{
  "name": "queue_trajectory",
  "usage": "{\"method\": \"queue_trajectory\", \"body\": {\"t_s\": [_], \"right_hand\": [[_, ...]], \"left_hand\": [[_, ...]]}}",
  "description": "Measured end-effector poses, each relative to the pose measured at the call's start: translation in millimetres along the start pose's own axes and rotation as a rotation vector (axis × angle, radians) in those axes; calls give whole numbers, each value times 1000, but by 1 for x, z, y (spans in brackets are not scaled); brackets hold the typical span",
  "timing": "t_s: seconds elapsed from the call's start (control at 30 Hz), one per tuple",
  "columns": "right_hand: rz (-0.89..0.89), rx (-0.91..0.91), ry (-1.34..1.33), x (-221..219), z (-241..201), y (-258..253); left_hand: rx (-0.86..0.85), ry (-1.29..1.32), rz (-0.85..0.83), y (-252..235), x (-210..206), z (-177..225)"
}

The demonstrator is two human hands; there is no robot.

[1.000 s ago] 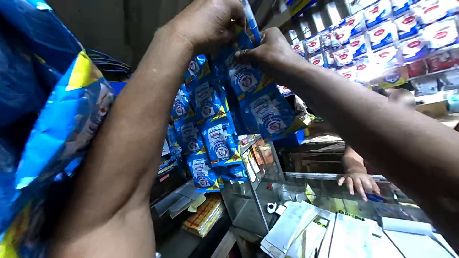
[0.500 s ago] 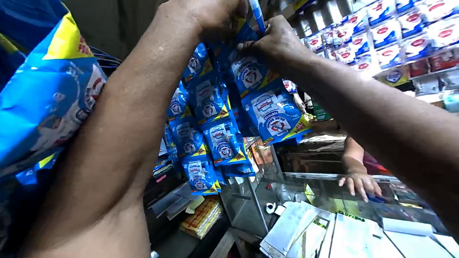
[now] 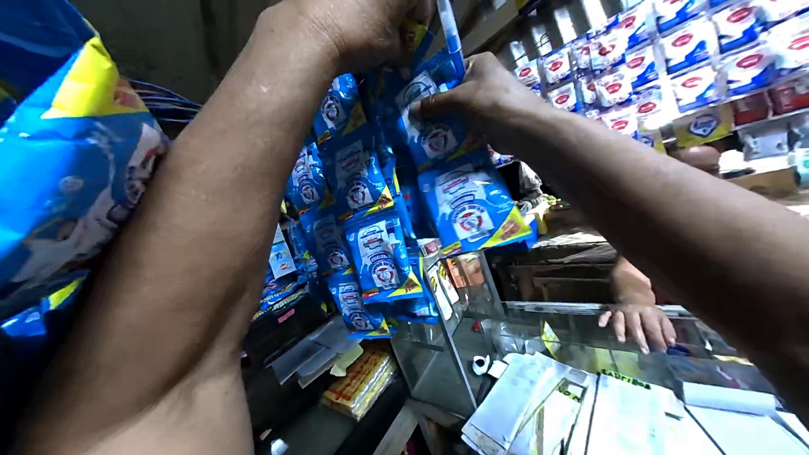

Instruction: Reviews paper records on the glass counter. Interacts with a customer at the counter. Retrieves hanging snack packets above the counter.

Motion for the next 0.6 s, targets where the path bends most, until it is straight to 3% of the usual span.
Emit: {"method": "queue_trajectory", "body": {"t_s": [0.17,0.27,0.47,0.5,0.53,0.6], "right_hand": [[71,108,257,4,-9,-14],[50,132,302,4,-8,-15],[28,101,26,3,3,-5],[27,99,-24,2,3,-2],[20,103,-55,1,3,-1],[-21,194,-118,2,11,-6]], "left_hand": [[124,-177,-62,-5,-2,6],[72,-208,-72,-6,-4,6],[18,-60,15,4,-2,-1],[-34,-29,24,4,-3,-13],[-191,49,28,-4,-11,-43],[-639,307,26,-51,-63,-136]]}}
Point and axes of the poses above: each hand's wrist, its own y-axis away from the middle knuckle, its own x-axis out of the back of the hand, z = x × y, the point moved 2 cm from there along -y, towards the middle knuckle, and after that the axes turned 13 degrees about z, right-handed, at the moved point
